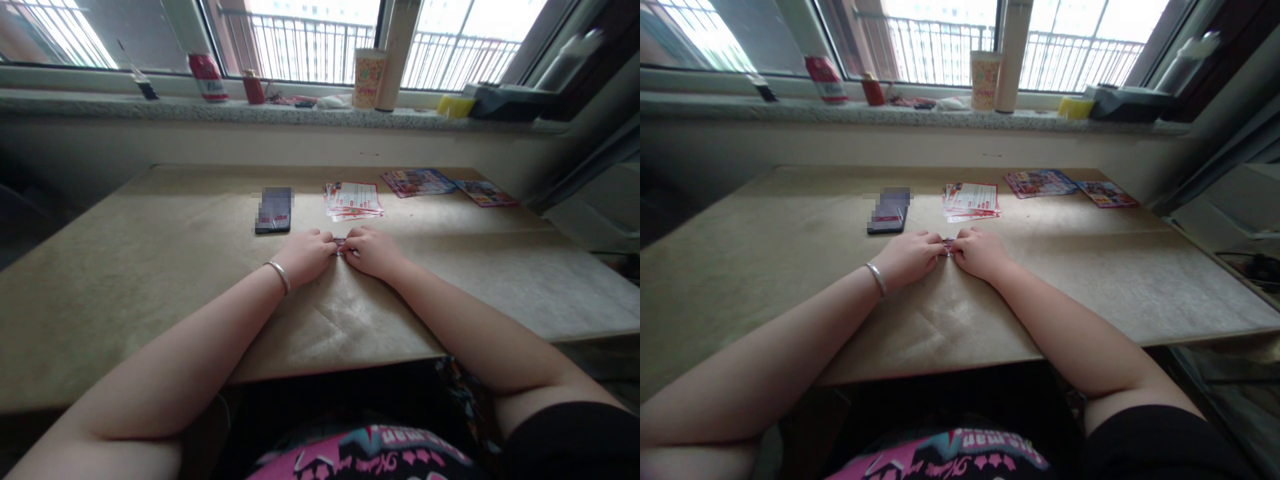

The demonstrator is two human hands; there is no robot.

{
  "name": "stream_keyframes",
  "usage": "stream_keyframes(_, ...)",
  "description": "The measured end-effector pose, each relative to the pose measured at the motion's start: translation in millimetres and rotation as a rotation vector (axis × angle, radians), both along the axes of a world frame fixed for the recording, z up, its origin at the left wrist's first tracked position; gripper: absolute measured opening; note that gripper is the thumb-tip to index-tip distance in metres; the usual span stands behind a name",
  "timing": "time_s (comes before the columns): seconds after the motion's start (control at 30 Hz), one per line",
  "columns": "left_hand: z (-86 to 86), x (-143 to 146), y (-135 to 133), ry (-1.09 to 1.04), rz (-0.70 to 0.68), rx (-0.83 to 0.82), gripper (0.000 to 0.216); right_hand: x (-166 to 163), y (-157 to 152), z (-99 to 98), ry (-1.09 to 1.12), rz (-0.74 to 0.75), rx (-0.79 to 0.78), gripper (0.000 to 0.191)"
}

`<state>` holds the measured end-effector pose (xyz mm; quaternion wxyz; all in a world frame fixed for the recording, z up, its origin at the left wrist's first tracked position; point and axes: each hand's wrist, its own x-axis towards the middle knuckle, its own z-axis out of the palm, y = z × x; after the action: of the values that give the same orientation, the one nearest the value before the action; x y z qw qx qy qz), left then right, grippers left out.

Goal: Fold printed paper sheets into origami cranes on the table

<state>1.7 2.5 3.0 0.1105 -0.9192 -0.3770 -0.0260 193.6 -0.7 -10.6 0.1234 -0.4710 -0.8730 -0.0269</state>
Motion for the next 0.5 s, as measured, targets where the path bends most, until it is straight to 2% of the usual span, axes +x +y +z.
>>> stream_keyframes(0.5, -5.3, -3, 10, -0.081, -0.002, -0.037, 0.029, -3, -12, 6.3, -0.129, -0.006, 0.024, 0.032)
